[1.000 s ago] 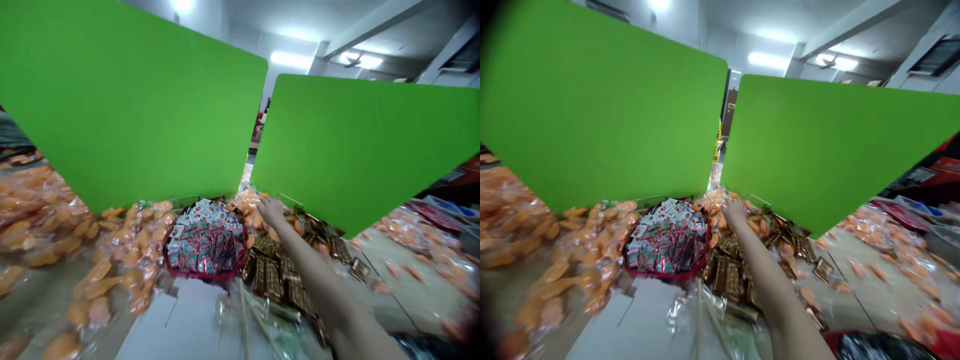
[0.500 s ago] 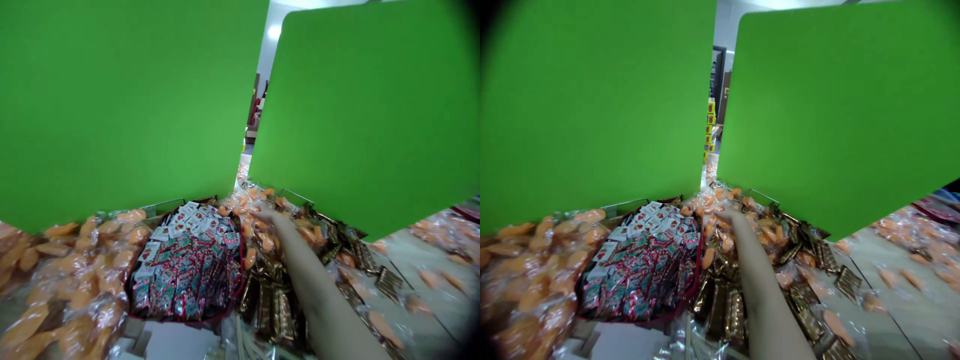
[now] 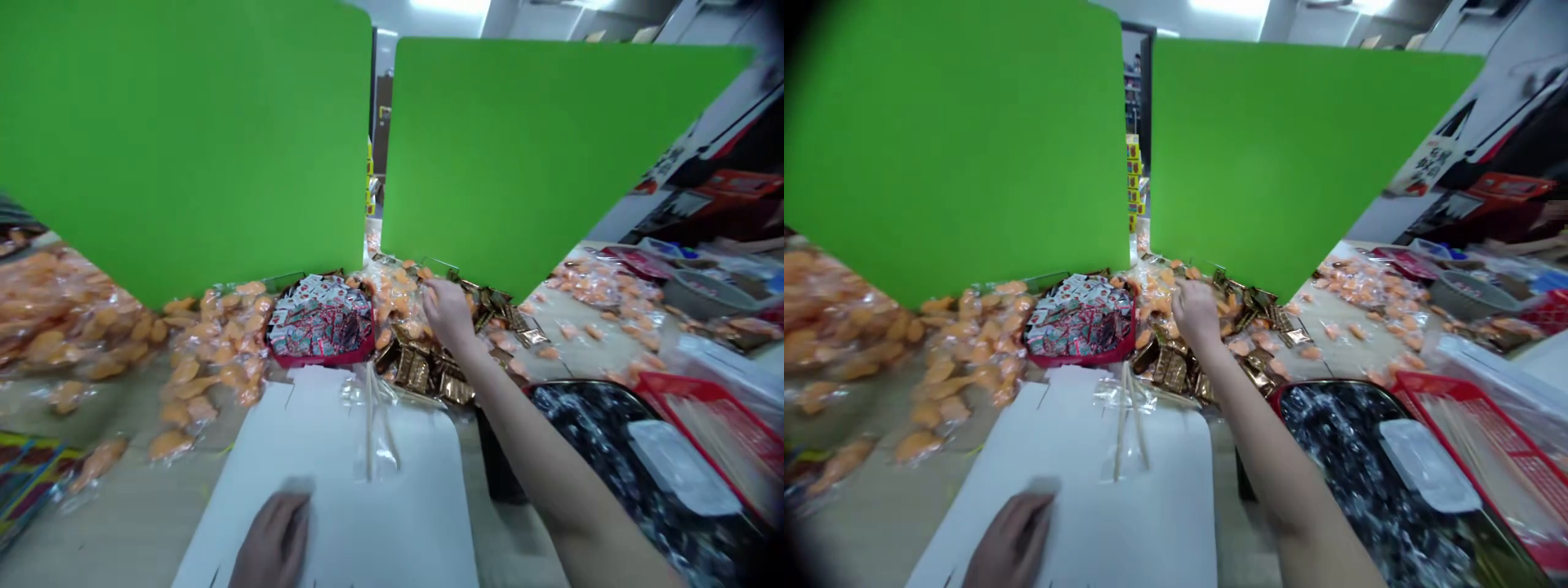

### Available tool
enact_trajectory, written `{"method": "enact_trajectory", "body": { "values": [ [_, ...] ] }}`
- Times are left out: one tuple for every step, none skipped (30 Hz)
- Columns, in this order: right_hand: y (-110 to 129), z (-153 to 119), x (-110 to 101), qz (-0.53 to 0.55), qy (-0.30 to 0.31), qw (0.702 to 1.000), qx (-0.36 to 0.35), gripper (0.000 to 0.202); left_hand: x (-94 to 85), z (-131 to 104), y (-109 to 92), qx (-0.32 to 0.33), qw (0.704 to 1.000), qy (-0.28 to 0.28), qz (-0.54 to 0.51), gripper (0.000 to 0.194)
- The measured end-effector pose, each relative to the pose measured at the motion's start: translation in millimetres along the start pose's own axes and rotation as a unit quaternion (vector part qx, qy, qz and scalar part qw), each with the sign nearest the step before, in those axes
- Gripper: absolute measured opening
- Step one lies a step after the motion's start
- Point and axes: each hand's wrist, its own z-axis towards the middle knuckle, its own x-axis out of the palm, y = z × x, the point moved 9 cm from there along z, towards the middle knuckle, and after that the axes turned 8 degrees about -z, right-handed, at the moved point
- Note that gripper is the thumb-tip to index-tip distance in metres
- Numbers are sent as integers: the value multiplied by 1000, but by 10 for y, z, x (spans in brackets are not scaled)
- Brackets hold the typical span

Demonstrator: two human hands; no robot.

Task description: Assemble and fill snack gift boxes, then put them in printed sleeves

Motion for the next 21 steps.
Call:
{"method": "enact_trajectory", "body": {
  "values": [
    [140, -368, -43, -3, -12, 1000, -9, 34, -8, 34, -68, 12, 1000, 0, 7, 22],
    [282, -759, -16, -7, -21, 1000, -18, 34, -17, 64, -126, 18, 1000, -1, 13, 23],
    [428, -1146, 105, -19, -11, 999, -28, 33, -16, 88, -180, 24, 1000, 3, 20, 23],
    [553, -1499, 294, -47, 10, 998, -33, 35, -8, 103, -230, 31, 999, 12, 25, 24],
    [675, -1796, 530, -83, 41, 995, -47, 44, -2, 105, -279, 43, 998, 23, 30, 26],
    [813, -2032, 810, -120, 91, 984, -93, 47, -9, 89, -325, 60, 997, 33, 36, 27],
    [893, -2189, 1050, -147, 129, 972, -130, 46, -45, 55, -361, 79, 995, 36, 47, 29],
    [911, -2267, 1234, -167, 159, 960, -160, 44, -113, 3, -374, 95, 993, 31, 66, 32],
    [868, -2273, 1346, -178, 178, 951, -181, 40, -229, -62, -349, 100, 991, 14, 93, 36],
    [769, -2221, 1380, -184, 187, 946, -191, 38, -393, -134, -267, 83, 988, -18, 126, 41],
    [633, -2136, 1356, -188, 190, 944, -194, 37, -600, -217, -120, 36, 985, -60, 159, 49],
    [488, -2044, 1302, -193, 194, 941, -202, 35, -824, -323, 91, -41, 977, -100, 183, 57],
    [350, -1954, 1233, -197, 198, 937, -212, 34, -1013, -457, 345, -135, 966, -122, 182, 67],
    [229, -1868, 1164, -200, 201, 933, -222, 34, -1135, -612, 601, -228, 955, -123, 147, 76],
    [132, -1786, 1105, -203, 202, 929, -232, 34, -1174, -772, 830, -310, 941, -110, 81, 81],
    [64, -1710, 1062, -207, 200, 927, -241, 33, -1140, -921, 1002, -375, 923, -91, -7, 81],
    [22, -1642, 1038, -211, 196, 925, -248, 32, -1061, -1048, 1107, -425, 896, -76, -100, 78],
    [3, -1583, 1027, -216, 189, 925, -250, 31, -960, -1141, 1148, -459, 865, -65, -190, 73],
    [2, -1541, 1029, -221, 180, 925, -250, 30, -856, -1205, 1141, -483, 832, -62, -268, 68],
    [12, -1519, 1040, -226, 172, 927, -247, 30, -758, -1247, 1105, -500, 798, -60, -331, 62],
    [29, -1518, 1057, -231, 164, 928, -242, 30, -670, -1268, 1050, -512, 769, -57, -379, 57]
  ]
}}
